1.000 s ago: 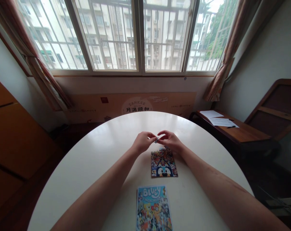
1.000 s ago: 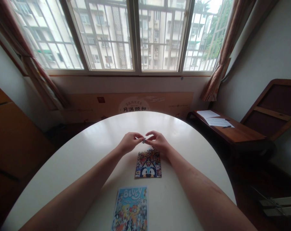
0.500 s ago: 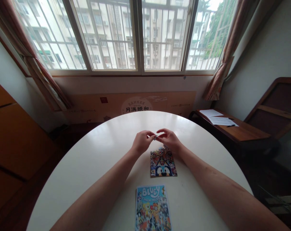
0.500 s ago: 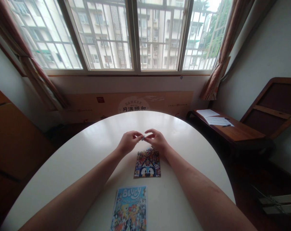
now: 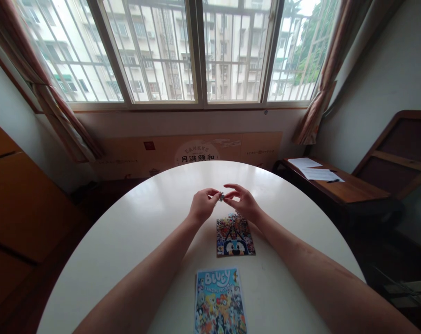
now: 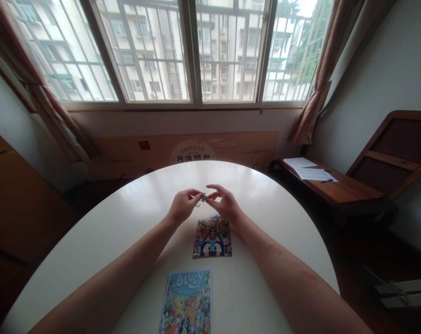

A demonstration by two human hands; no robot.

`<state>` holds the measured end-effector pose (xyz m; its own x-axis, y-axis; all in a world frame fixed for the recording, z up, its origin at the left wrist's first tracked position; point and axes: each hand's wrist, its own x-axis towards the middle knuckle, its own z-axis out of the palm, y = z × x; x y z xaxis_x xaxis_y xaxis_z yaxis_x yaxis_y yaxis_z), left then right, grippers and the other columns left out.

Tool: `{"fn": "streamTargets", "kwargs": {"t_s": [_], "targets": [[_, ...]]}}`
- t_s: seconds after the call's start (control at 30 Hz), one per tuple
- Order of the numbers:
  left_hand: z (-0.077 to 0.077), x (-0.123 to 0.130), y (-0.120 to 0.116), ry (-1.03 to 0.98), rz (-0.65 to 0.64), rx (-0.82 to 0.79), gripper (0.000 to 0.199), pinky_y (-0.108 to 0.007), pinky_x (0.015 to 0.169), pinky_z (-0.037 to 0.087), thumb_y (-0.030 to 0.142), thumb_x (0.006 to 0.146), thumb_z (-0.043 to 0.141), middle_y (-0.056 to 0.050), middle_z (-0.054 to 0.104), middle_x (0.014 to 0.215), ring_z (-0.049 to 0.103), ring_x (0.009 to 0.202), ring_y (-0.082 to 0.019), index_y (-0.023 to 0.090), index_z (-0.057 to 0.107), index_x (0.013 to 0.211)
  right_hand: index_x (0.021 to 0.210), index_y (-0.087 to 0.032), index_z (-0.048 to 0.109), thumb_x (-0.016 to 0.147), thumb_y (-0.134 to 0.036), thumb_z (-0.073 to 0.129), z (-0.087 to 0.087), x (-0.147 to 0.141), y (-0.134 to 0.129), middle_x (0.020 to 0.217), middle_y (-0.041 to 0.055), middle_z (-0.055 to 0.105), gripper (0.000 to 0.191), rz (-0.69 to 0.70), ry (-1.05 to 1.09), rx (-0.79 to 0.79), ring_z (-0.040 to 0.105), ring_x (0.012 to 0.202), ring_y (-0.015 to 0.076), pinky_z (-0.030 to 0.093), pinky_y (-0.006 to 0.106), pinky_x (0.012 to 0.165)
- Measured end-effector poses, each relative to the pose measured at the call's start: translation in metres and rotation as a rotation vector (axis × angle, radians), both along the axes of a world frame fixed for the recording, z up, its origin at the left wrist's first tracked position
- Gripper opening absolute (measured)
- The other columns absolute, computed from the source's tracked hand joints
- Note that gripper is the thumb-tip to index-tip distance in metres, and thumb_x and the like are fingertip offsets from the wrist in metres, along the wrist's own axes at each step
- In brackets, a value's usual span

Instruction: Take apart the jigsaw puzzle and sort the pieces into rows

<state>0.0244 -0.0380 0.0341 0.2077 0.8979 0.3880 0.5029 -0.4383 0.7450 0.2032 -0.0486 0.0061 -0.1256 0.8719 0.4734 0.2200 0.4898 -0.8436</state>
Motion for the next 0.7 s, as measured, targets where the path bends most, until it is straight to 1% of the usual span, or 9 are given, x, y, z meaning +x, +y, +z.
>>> {"fn": "streamTargets", "kwargs": {"t_s": [0.1, 0.23, 0.33, 0.4, 0.47, 0.53, 0.6, 0.63, 0.7], "targets": [[-0.004, -0.001, 0.004, -0.057, -0.018, -0.085, 0.022, -0.028, 0.063, 0.052, 0.032, 0.084, 0.065, -0.008, 0.075, 0.081, 0.067, 0.067, -0.018, 0.014, 0.075, 0.088, 0.125, -0.019, 0.059, 0.077, -0.031, 0.073, -0.001, -0.001, 0.0, 0.087, 0.0057, 0.074, 0.051, 0.032, 0.037, -0.031, 0.07, 0.085, 0.0208, 0.053, 0.038, 0.084], [-0.007, -0.001, 0.007, -0.081, -0.041, -0.133, 0.025, -0.028, 0.062, 0.051, 0.035, 0.081, 0.067, -0.008, 0.075, 0.079, 0.066, 0.066, -0.018, 0.013, 0.075, 0.087, 0.133, -0.019, 0.053, 0.076, -0.031, 0.074, -0.002, 0.0, -0.001, 0.088, 0.0064, 0.075, 0.062, 0.063, 0.056, -0.099, 0.07, 0.084, 0.0212, 0.054, 0.037, 0.08], [-0.007, -0.004, 0.01, -0.107, -0.01, -0.158, 0.027, -0.027, 0.059, 0.05, 0.036, 0.081, 0.066, -0.008, 0.075, 0.077, 0.065, 0.063, -0.017, 0.012, 0.075, 0.088, 0.139, -0.021, 0.048, 0.075, -0.029, 0.074, 0.0, 0.0, -0.004, 0.088, 0.0053, 0.075, 0.069, 0.078, 0.042, -0.112, 0.069, 0.083, 0.0204, 0.054, 0.036, 0.078], [-0.005, -0.01, 0.015, -0.071, 0.036, -0.167, 0.03, -0.026, 0.058, 0.049, 0.039, 0.082, 0.064, -0.008, 0.075, 0.078, 0.065, 0.063, -0.016, 0.013, 0.076, 0.092, 0.139, -0.023, 0.048, 0.075, -0.029, 0.075, 0.0, -0.001, -0.004, 0.087, 0.0047, 0.075, 0.07, 0.072, 0.032, -0.106, 0.069, 0.083, 0.0204, 0.054, 0.036, 0.078], [-0.004, -0.02, 0.022, 0.006, 0.099, -0.161, 0.033, -0.025, 0.057, 0.048, 0.04, 0.084, 0.061, -0.007, 0.075, 0.081, 0.065, 0.065, -0.017, 0.013, 0.075, 0.096, 0.131, -0.022, 0.055, 0.074, -0.03, 0.075, -0.003, 0.0, -0.001, 0.086, 0.0052, 0.075, 0.061, 0.047, 0.033, -0.109, 0.07, 0.083, 0.021, 0.054, 0.036, 0.078], [-0.002, -0.032, 0.028, 0.078, 0.155, -0.156, 0.032, -0.026, 0.06, 0.047, 0.039, 0.085, 0.059, -0.007, 0.076, 0.082, 0.066, 0.067, -0.017, 0.014, 0.076, 0.095, 0.111, -0.019, 0.065, 0.072, -0.034, 0.077, -0.008, 0.003, 0.003, 0.085, 0.0061, 0.074, 0.043, 0.006, 0.041, -0.12, 0.07, 0.081, 0.0214, 0.054, 0.035, 0.076], [-0.003, -0.044, 0.032, 0.134, 0.186, -0.167, 0.027, -0.027, 0.063, 0.046, 0.035, 0.084, 0.061, -0.007, 0.075, 0.079, 0.066, 0.069, -0.019, 0.014, 0.077, 0.088, 0.089, -0.017, 0.068, 0.07, -0.038, 0.078, -0.014, 0.006, 0.009, 0.082, 0.0067, 0.074, 0.03, -0.021, 0.045, -0.13, 0.069, 0.078, 0.0212, 0.054, 0.035, 0.075], [-0.003, -0.05, 0.033, 0.164, 0.198, -0.177, 0.024, -0.028, 0.064, 0.046, 0.034, 0.082, 0.062, -0.007, 0.075, 0.076, 0.066, 0.07, -0.02, 0.015, 0.078, 0.083, 0.083, -0.017, 0.068, 0.069, -0.039, 0.078, -0.017, 0.007, 0.011, 0.081, 0.0067, 0.073, 0.028, -0.026, 0.046, -0.133, 0.069, 0.077, 0.0211, 0.054, 0.035, 0.075], [-0.005, -0.057, 0.034, 0.221, 0.217, -0.196, 0.02, -0.028, 0.065, 0.045, 0.032, 0.079, 0.065, -0.006, 0.074, 0.072, 0.066, 0.071, -0.021, 0.017, 0.078, 0.077, 0.079, -0.017, 0.069, 0.067, -0.041, 0.079, -0.021, 0.01, 0.015, 0.081, 0.007, 0.073, 0.029, -0.017, 0.047, -0.146, 0.069, 0.078, 0.021, 0.054, 0.035, 0.077]]}}
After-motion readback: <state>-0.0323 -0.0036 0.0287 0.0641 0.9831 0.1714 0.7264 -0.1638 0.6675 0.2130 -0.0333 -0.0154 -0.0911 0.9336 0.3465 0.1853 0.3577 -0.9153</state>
